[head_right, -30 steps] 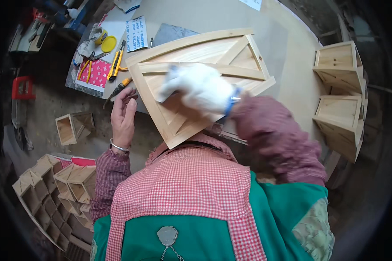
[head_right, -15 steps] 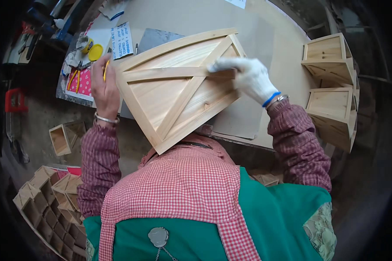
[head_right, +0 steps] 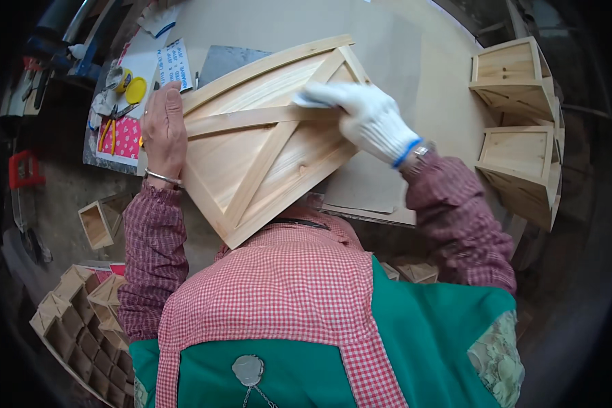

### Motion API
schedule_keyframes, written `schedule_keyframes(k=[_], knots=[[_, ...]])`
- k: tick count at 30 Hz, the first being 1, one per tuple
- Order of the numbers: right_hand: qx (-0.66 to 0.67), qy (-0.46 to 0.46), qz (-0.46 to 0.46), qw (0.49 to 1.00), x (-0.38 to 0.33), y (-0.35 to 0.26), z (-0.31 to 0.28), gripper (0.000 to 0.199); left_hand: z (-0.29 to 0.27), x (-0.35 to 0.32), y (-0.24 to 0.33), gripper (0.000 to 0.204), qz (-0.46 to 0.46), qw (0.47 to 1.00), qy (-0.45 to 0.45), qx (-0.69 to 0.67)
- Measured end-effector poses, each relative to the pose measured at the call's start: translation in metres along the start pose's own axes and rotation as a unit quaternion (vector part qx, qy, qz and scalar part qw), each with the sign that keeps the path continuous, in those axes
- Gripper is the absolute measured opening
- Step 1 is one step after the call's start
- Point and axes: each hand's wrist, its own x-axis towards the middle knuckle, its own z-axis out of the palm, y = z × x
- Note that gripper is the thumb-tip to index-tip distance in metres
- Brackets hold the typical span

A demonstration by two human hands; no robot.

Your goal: The person sands a wooden box using sandpaper on a workbench and then stacks wooden boxes onto a large stack of wooden boxes.

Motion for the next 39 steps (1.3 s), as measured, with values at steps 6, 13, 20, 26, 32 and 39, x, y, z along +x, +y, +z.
schedule_keyframes(k=[6, 13, 20, 26, 32, 39], knots=[[-0.087, 0.063, -0.135, 0.985, 0.036, -0.015, 0.03, 0.057, 0.007, 0.0, 0.009, 0.035, 0.028, 0.994, -0.072, 0.072], [-0.131, 0.147, -0.109, 0.974, 0.002, 0.048, 0.005, 0.052, 0.013, -0.003, 0.012, 0.033, 0.043, 0.977, -0.11, 0.179], [-0.167, 0.039, -0.101, 0.98, -0.013, 0.074, 0.009, 0.054, 0.016, 0.001, 0.019, 0.032, 0.069, 0.962, -0.121, 0.236], [-0.157, 0.225, -0.108, 0.955, 0.014, 0.089, -0.046, 0.047, 0.016, 0.002, 0.019, 0.032, 0.061, 0.956, -0.135, 0.254], [-0.306, 0.135, -0.153, 0.93, 0.012, 0.122, -0.018, 0.041, 0.018, 0.005, 0.02, 0.031, 0.085, 0.952, -0.125, 0.266], [-0.214, 0.161, -0.019, 0.963, 0.001, 0.074, 0.008, 0.038, 0.017, 0.0, 0.018, 0.031, 0.07, 0.95, -0.126, 0.277]])
